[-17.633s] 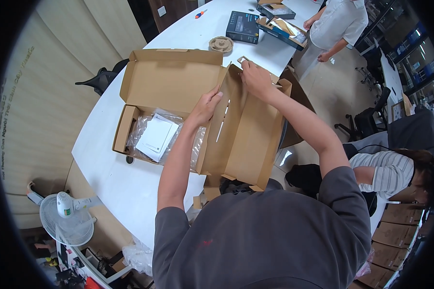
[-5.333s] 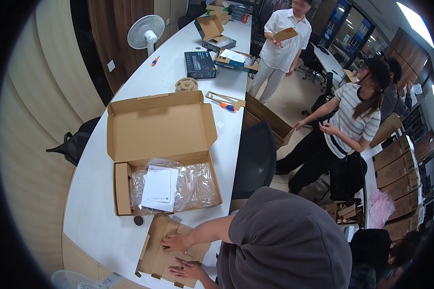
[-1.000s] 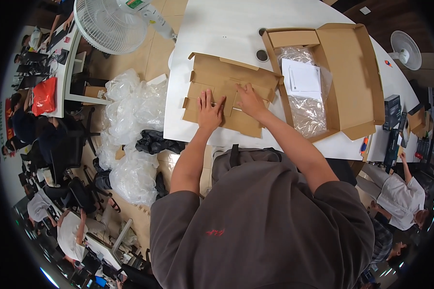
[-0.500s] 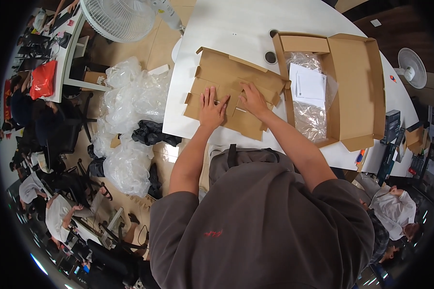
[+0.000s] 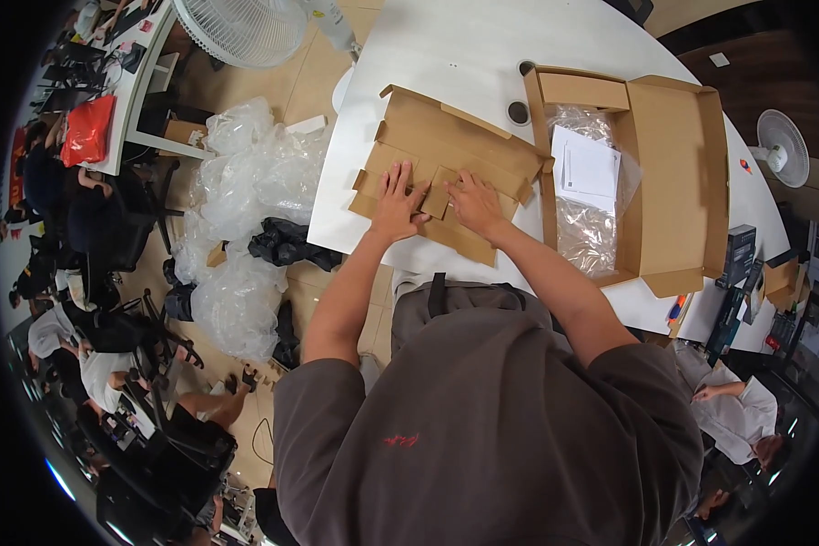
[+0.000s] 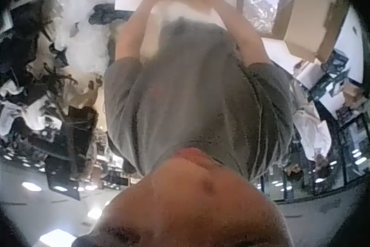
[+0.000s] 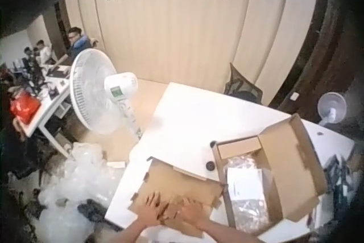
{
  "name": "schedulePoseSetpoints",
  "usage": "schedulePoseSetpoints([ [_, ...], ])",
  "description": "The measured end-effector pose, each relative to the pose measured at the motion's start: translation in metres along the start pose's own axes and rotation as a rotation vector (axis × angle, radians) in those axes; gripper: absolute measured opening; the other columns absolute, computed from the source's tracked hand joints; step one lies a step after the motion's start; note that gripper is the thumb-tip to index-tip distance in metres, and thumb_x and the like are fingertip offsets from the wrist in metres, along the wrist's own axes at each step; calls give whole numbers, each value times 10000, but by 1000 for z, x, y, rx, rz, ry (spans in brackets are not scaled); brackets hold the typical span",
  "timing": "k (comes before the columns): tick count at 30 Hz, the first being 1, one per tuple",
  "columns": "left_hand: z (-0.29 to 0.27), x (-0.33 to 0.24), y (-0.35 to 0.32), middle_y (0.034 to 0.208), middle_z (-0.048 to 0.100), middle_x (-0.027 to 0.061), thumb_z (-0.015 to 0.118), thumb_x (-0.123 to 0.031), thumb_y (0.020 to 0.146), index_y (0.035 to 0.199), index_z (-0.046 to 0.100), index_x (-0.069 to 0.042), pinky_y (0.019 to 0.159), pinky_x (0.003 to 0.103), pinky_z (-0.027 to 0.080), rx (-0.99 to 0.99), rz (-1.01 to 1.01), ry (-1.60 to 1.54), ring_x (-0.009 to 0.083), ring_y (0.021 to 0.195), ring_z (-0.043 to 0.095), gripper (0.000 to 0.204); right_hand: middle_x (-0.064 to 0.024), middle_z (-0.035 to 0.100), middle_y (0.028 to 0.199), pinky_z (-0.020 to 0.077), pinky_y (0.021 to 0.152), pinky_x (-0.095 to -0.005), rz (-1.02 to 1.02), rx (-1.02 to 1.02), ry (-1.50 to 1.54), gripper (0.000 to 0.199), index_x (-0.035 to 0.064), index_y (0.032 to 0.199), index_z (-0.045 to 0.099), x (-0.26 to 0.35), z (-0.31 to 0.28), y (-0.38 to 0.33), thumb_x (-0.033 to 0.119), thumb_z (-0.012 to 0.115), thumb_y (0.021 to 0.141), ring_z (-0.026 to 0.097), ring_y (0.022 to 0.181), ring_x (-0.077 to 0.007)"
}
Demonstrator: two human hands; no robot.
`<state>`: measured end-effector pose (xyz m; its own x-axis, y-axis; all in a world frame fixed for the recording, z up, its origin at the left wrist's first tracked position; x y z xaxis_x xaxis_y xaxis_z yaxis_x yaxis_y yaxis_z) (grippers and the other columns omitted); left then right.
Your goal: The recorder is assembling and folding cardboard box inserts and organizing them into larger shipping boxes in an office environment.
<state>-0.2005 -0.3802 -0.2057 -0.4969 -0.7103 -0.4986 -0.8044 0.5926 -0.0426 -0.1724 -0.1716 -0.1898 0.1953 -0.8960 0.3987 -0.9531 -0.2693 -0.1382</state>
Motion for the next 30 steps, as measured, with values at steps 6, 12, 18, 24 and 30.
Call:
schedulePoseSetpoints([
  [6, 11, 14, 0, 1525, 287, 214, 763, -453, 735, 1212, 613, -176, 1147, 542, 205, -116, 29, -24, 400, 1421, 254, 572, -108, 491, 1152, 452, 868, -455, 16, 38, 33, 431, 129, 1222, 639, -1, -1, 1, 147, 651, 791, 522, 1100, -286],
  [12, 28, -22, 24, 1386, 466, 177, 782, -499, 701, 1023, 645, -75, 1127, 545, 239, -294, -307, -1, 380, 1372, 340, 550, -97, 467, 1208, 427, 928, -445, 36, 70, 125, 453, 156, 1222, 640, -5, -4, -4, 152, 675, 770, 481, 1167, -284],
  [18, 23, -25, 28, 1334, 507, 162, 821, -491, 651, 939, 644, -68, 1132, 518, 232, -389, -324, -48, 359, 1350, 372, 542, -100, 457, 1263, 387, 1002, -439, 92, 79, 248, 543, 137, 1282, 583, -16, 1, -6, 211, 715, 760, 455, 1209, -295],
  [24, 11, -37, 41, 1246, 515, 128, 838, -479, 630, 932, 643, -76, 1104, 493, 245, -334, -451, -23, 337, 1271, 406, 540, -173, 418, 1369, 345, 1067, -463, 105, -33, 296, 708, 54, 1365, 435, 5, -7, -52, 256, 750, 764, 409, 1276, -361],
  [30, 8, -42, 54, 1161, 508, 112, 852, -476, 609, 985, 644, -82, 1042, 487, 286, -233, -513, -16, 323, 1171, 439, 583, -199, 496, 1300, 385, 1033, -450, -62, 30, 45, 706, 56, 1337, 463, 11, -3, -69, 287, 777, 749, 470, 1241, -359],
])
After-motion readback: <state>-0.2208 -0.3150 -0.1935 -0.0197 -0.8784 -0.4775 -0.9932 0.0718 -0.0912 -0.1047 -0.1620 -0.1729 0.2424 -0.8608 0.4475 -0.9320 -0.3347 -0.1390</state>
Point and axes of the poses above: each hand's wrist, its own y-axis towards the middle knuckle, its own z-axis out of the palm, x = y × z, the point moved 1 cm from there along y, towards the middle knuckle
